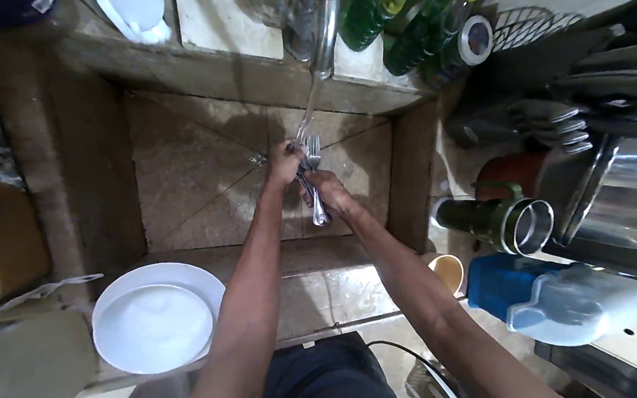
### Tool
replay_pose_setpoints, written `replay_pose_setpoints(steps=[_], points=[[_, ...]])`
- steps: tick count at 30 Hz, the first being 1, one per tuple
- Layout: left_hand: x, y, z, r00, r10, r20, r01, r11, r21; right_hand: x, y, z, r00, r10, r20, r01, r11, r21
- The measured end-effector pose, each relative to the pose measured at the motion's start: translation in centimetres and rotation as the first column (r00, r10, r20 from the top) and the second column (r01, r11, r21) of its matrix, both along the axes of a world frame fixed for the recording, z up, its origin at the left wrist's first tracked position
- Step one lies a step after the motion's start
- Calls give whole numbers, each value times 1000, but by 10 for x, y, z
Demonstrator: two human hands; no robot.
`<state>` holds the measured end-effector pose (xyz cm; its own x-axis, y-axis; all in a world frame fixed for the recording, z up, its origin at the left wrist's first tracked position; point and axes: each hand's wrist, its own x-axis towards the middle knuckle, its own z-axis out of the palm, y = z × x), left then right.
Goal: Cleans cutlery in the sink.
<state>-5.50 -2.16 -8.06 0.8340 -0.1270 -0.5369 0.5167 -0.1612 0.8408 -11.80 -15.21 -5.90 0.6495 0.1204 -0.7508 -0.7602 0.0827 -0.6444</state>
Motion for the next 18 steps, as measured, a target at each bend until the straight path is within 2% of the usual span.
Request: replay_pose_setpoints(steps=[6,10,12,15,18], points=[[4,-3,0,988,143,56,-145,988,43,4,7,2,998,-12,57,12,1000,5],[6,1,2,985,163,56,-165,985,41,4,13,8,996,-87,-23,88,995,41],[5,3,3,989,146,17,-146,989,17,4,13,10,993,-97,-60,101,993,57],[4,8,-1,988,102,-119,-115,988,-106,3,12,8,990,-125,-64,127,991,44],[4,15,-7,997,-2,-71,-7,992,-123,1,14,7,990,-134,-41,135,990,31]])
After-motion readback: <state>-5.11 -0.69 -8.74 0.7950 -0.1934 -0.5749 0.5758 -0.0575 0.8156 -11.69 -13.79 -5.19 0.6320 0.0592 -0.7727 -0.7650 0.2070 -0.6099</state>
